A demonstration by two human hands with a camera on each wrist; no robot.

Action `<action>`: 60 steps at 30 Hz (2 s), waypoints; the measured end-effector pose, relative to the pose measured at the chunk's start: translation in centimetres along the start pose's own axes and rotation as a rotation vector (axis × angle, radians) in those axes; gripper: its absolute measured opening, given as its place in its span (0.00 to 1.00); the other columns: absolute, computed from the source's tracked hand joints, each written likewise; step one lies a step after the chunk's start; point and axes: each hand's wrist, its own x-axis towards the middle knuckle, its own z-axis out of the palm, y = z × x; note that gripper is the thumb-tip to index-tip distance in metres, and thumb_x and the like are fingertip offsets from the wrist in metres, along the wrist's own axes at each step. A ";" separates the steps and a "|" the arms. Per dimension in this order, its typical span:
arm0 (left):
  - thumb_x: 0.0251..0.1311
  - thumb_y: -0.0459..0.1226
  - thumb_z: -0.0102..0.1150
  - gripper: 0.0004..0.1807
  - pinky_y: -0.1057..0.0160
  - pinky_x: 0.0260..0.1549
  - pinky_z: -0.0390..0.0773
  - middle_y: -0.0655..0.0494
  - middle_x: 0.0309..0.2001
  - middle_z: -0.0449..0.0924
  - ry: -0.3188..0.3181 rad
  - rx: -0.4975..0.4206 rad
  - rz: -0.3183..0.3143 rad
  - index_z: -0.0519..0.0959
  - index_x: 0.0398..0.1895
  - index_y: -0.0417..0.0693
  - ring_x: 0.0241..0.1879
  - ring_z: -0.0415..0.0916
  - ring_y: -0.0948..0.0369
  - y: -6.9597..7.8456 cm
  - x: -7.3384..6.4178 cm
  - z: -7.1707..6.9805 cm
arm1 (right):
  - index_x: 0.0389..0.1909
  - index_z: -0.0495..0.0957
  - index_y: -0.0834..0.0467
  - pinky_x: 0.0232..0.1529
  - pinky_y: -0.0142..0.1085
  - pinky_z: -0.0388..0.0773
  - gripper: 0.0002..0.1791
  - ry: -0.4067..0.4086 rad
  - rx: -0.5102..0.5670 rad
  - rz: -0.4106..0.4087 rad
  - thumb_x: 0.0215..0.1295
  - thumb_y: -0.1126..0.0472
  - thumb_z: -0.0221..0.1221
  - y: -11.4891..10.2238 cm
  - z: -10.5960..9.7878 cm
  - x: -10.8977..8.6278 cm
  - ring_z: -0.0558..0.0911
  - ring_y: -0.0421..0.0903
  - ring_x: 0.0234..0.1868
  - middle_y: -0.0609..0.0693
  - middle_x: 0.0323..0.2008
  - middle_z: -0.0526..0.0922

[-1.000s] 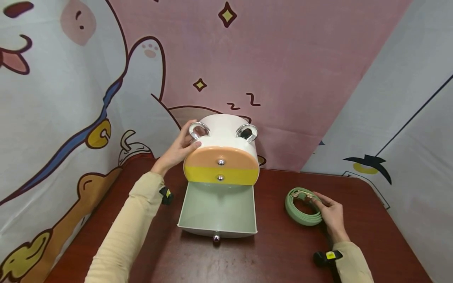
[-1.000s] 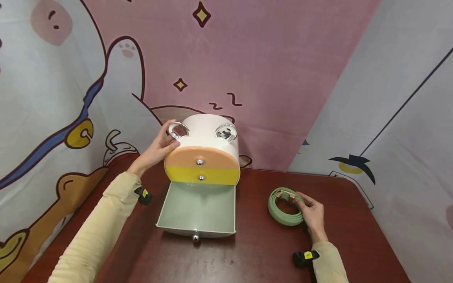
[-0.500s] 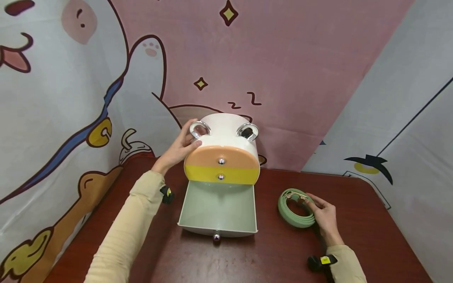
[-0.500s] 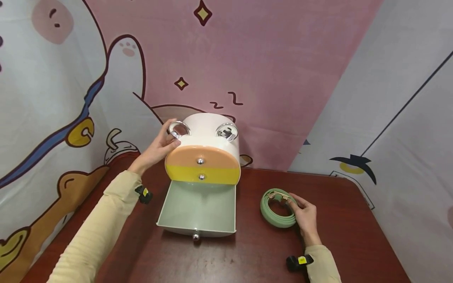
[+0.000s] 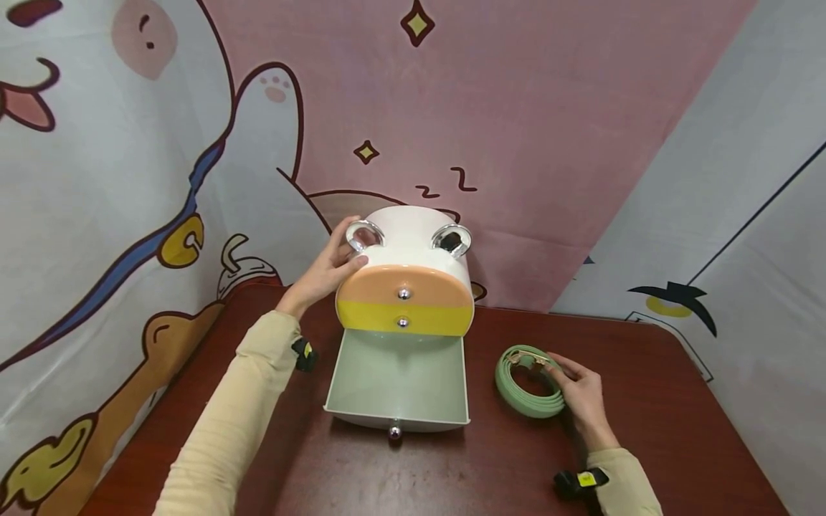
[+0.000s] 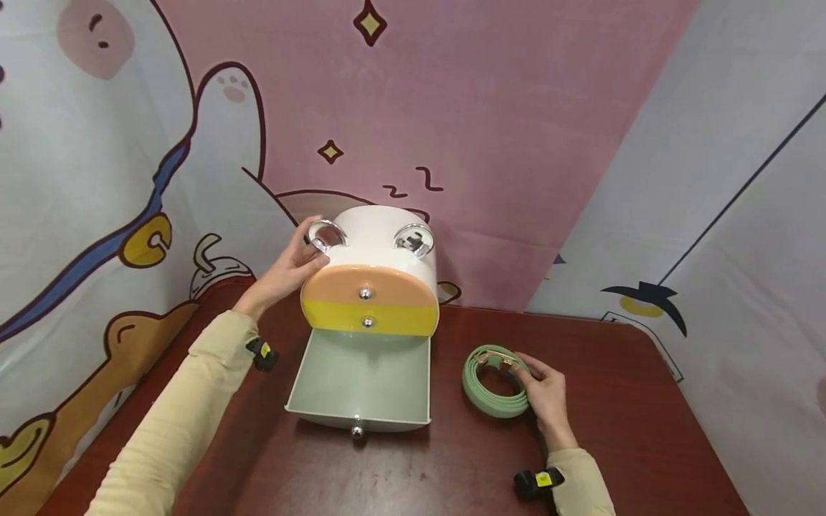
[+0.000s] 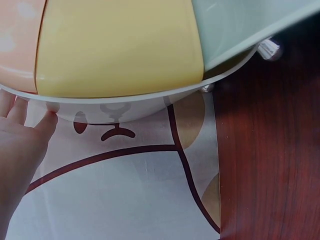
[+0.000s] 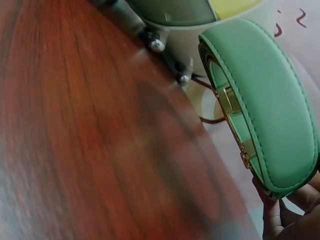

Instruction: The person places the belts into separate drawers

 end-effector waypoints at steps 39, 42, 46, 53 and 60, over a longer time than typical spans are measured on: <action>0.69 0.24 0.47 0.39 0.61 0.44 0.77 0.34 0.61 0.67 -0.007 -0.005 0.015 0.42 0.76 0.53 0.51 0.75 0.55 0.0 0.1 0.0 | 0.56 0.77 0.67 0.42 0.32 0.78 0.20 -0.156 0.044 -0.059 0.66 0.62 0.62 -5.3 3.1 -1.8 0.81 0.35 0.42 0.62 0.49 0.81; 0.69 0.25 0.47 0.39 0.61 0.44 0.77 0.35 0.62 0.67 -0.007 -0.007 0.010 0.43 0.76 0.55 0.52 0.74 0.55 0.0 0.1 0.0 | 0.57 0.77 0.65 0.43 0.32 0.78 0.20 -0.165 0.055 -0.048 0.66 0.62 0.62 -5.7 3.2 -2.0 0.81 0.35 0.43 0.62 0.50 0.81; 0.69 0.25 0.47 0.39 0.61 0.45 0.77 0.35 0.62 0.67 -0.006 -0.009 0.007 0.43 0.76 0.55 0.52 0.74 0.55 0.0 0.0 0.0 | 0.57 0.77 0.64 0.42 0.31 0.78 0.19 -0.174 0.073 -0.052 0.66 0.63 0.62 -6.2 3.5 -2.1 0.81 0.37 0.42 0.62 0.49 0.81; 0.69 0.25 0.48 0.39 0.60 0.46 0.76 0.35 0.61 0.68 -0.005 -0.007 0.019 0.44 0.76 0.57 0.52 0.74 0.54 -0.1 0.0 -0.1 | 0.56 0.78 0.64 0.42 0.29 0.76 0.19 -0.197 0.062 -0.107 0.66 0.62 0.62 -6.5 4.2 -2.1 0.80 0.37 0.44 0.61 0.49 0.82; 0.69 0.26 0.49 0.39 0.60 0.48 0.75 0.37 0.62 0.67 0.002 0.013 0.010 0.44 0.76 0.58 0.55 0.72 0.51 0.0 -0.1 -0.1 | 0.54 0.78 0.68 0.41 0.29 0.77 0.17 -0.234 0.078 -0.129 0.66 0.67 0.61 -8.3 5.1 -2.8 0.81 0.38 0.42 0.62 0.47 0.82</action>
